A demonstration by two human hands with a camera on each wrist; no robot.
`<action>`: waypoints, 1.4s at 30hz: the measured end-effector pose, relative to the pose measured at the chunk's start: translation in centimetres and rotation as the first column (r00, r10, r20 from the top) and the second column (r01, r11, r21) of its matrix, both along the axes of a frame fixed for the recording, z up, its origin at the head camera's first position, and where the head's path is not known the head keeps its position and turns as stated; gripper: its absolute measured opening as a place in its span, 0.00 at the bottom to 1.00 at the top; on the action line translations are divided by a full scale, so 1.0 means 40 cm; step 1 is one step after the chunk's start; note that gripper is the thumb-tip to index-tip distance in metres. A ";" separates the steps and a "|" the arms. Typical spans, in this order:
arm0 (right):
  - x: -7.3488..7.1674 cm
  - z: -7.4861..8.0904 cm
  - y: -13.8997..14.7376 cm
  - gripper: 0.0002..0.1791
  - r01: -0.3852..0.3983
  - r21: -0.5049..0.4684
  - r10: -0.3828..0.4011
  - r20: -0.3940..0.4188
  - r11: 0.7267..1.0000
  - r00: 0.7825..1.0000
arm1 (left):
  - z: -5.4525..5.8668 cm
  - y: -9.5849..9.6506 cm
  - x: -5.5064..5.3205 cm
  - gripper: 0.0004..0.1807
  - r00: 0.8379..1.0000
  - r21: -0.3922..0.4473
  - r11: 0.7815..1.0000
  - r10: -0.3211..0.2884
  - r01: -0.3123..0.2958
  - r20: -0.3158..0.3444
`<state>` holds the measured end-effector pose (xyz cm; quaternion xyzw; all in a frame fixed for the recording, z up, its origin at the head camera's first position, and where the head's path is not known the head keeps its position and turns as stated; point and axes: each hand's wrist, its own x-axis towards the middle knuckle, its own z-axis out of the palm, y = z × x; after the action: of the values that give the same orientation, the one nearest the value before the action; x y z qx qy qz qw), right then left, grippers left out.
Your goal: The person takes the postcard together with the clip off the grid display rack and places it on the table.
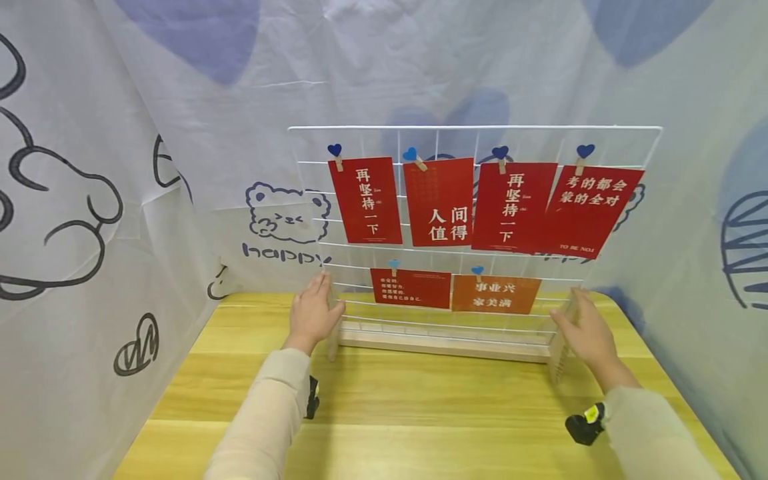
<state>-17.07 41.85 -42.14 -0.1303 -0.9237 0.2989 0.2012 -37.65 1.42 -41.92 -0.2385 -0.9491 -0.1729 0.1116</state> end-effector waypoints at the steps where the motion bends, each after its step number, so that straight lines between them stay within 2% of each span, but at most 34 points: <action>1: -0.001 0.001 -0.001 0.36 0.001 -0.007 -0.001 0.003 1.000 1.000 | 0.001 -0.001 0.000 0.36 1.000 -0.001 1.000 -0.001 0.001 -0.001; 8: -0.007 0.005 0.002 0.37 -0.008 -0.032 0.008 0.020 0.999 1.000 | 0.004 -0.008 -0.004 0.36 1.000 -0.040 0.999 -0.008 0.008 -0.001; 23: -0.015 0.005 -0.006 0.38 -0.001 -0.070 0.004 0.047 0.998 0.999 | 0.011 -0.016 -0.004 0.36 1.000 -0.045 0.999 -0.011 0.011 0.002; 31: -0.023 -0.004 -0.006 0.38 -0.001 -0.061 0.003 0.031 0.998 1.000 | 0.006 -0.024 0.001 0.35 1.000 -0.036 0.999 -0.025 0.026 0.004; 42: -0.011 0.007 -0.006 0.39 0.026 -0.077 -0.020 0.071 0.997 0.997 | 0.006 -0.014 0.001 0.34 0.999 -0.004 0.999 -0.041 0.041 0.003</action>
<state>-17.50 41.61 -41.84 -0.1591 -0.9163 0.3277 0.1667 -37.61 0.84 -41.68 -0.2579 -0.9445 -0.1734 0.1061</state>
